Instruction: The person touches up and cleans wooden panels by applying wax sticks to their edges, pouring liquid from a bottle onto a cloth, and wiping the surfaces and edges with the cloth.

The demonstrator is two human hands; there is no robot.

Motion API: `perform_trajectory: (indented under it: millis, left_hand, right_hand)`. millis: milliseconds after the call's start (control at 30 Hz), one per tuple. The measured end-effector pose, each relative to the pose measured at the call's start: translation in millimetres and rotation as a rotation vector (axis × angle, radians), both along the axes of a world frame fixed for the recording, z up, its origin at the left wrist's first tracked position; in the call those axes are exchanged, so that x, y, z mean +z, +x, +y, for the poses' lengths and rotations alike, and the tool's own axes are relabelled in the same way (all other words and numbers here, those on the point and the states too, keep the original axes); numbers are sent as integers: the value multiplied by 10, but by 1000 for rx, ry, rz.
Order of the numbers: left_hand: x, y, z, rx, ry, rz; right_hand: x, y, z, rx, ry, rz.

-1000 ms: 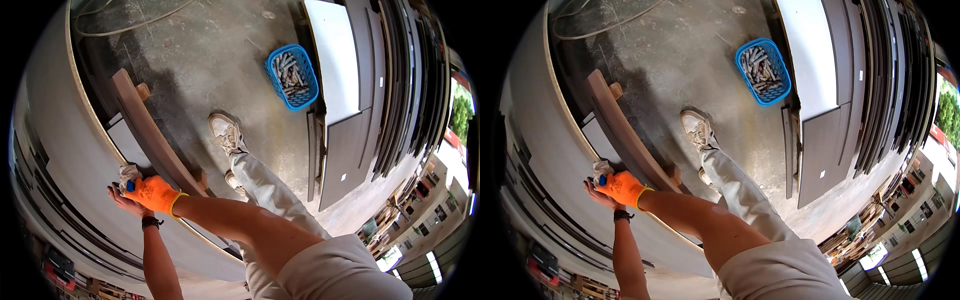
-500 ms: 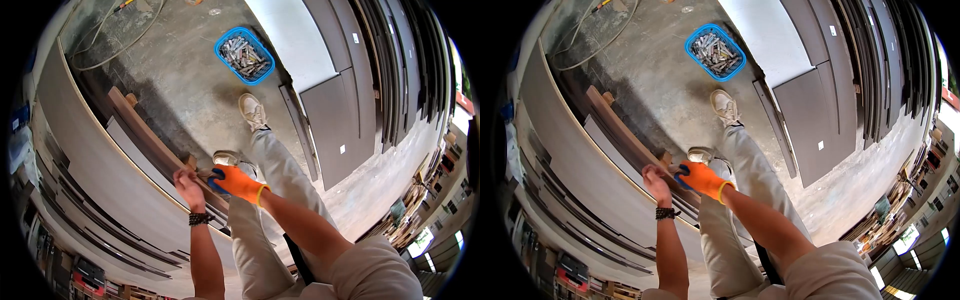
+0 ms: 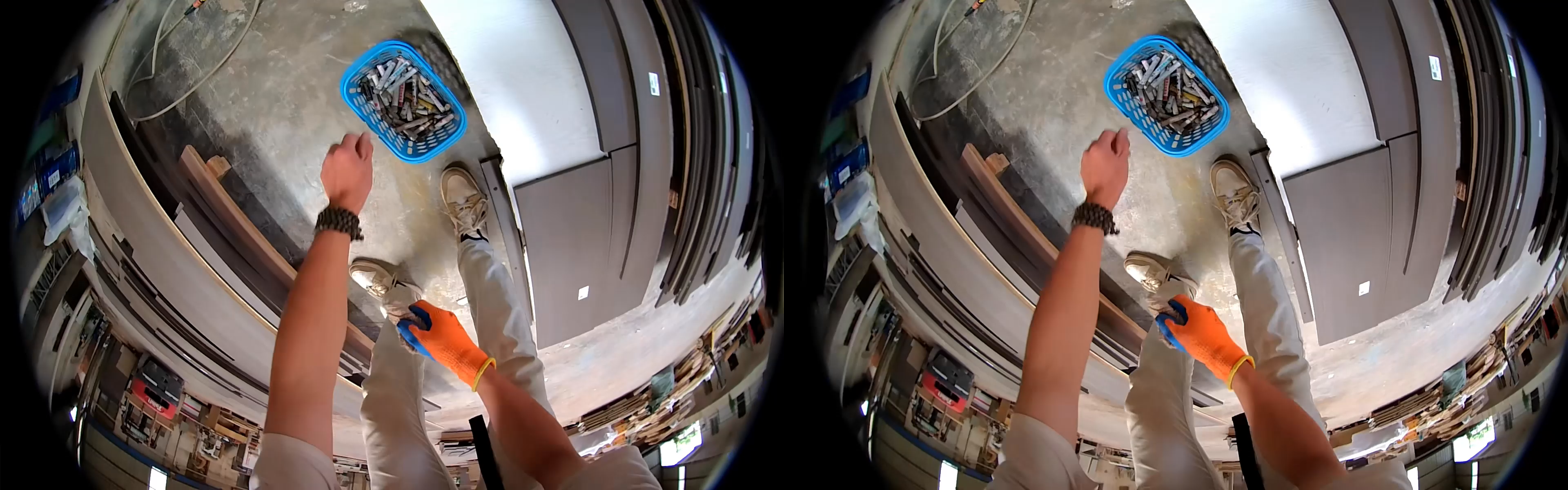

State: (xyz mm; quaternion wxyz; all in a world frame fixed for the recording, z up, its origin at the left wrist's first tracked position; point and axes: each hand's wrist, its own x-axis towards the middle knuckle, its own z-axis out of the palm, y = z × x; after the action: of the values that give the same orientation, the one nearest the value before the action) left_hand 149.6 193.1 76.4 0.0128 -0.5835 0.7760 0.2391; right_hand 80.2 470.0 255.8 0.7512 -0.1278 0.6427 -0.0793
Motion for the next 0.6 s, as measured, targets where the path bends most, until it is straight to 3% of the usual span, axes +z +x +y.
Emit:
perform_trajectory:
  millis: [33,100,167,233,267,367,600]
  left_hand:
    - [-33,-76,-114,-69,-78,22]
    - [-633,-402,-674,-513,-470,-291]
    - [-837,-635,-787,-576,-168,-540]
    - [-986,-912,-656,-296,108,-564]
    - [-835,-931,-676,-284,160,-529]
    - [-1086,-926,-643,-185,158,-569]
    - [-973,-952,-850,177,275,-419]
  right_hand:
    - [69,30,-55,10,-10,-9]
    - [128,-174,-376,19,-98,-17]
    - [103,-258,-494,28,-193,-5]
    - [-1,-467,-522,33,-159,10]
    - [14,-472,-541,45,-156,4]
    - [-20,-565,-557,107,-156,53]
    - [-82,-450,-686,14,-150,46]
